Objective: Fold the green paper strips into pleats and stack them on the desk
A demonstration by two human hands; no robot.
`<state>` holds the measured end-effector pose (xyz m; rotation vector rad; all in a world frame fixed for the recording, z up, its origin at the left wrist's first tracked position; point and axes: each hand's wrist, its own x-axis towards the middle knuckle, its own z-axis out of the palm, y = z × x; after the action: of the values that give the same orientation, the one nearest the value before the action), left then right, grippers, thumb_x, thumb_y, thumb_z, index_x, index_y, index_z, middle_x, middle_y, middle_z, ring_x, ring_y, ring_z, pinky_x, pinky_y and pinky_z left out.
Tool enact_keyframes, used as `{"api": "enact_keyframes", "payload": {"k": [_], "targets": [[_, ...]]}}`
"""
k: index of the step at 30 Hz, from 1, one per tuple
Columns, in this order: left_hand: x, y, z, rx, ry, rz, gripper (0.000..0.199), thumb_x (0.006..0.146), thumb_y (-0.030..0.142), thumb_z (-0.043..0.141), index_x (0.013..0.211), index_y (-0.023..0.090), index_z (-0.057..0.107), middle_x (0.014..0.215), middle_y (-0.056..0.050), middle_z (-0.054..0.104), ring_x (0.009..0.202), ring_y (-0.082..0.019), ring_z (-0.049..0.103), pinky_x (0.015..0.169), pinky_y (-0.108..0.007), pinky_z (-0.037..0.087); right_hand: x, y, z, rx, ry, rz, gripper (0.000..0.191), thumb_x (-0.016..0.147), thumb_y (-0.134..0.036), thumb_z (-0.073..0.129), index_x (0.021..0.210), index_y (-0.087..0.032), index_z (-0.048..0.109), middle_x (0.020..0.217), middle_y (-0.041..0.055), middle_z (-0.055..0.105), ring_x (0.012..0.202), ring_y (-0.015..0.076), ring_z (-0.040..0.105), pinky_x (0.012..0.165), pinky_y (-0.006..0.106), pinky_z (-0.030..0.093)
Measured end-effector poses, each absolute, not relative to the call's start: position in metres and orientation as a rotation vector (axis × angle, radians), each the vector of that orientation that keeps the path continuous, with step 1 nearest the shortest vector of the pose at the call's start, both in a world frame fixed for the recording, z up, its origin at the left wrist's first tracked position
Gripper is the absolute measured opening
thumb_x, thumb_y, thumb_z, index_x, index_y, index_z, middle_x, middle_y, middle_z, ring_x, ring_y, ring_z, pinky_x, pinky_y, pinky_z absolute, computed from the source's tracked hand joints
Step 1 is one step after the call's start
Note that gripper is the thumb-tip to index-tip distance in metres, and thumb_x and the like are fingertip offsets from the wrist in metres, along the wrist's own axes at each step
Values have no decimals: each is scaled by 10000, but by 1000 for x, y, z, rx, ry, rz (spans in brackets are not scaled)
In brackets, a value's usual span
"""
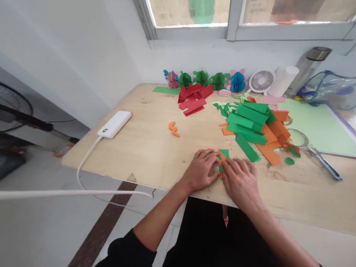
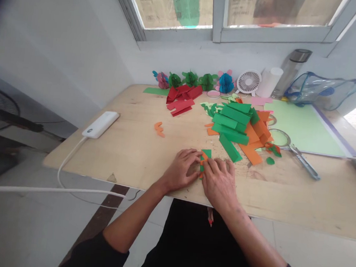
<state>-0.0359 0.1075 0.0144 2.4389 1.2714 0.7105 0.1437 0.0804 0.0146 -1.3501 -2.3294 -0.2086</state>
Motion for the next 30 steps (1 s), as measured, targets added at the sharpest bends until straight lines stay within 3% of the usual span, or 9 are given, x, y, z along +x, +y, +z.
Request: {"api": "enact_keyframes", "payload": {"k": [13,20,30], "targets": [[-39,107,14,2396,1292,793,178,856,266,551,1015,208,608,1296,-66,612,1266,-234,494,1092,-462,380,143,79,17,-1369,-2351,-183,279,907,-228,503,1153,-189,629,1159,98,660,1124,258,512,1021,460,270],[-48,98,13,2609,1245,723,349,922,281,465,1229,167,584,1294,-103,613,1246,-263,502,1063,-468,396,142,79,17,-1368,-2359,-211,275,925,-233,479,1148,-174,627,1172,95,658,1126,252,513,1037,452,260],[-48,94,14,2759,1271,594,352,950,267,418,1236,183,606,1310,-117,601,1243,-292,499,1035,-500,407,142,80,17,-1367,-2368,-210,295,909,-224,483,1168,-183,620,1177,99,658,1134,265,516,1030,472,280]]}}
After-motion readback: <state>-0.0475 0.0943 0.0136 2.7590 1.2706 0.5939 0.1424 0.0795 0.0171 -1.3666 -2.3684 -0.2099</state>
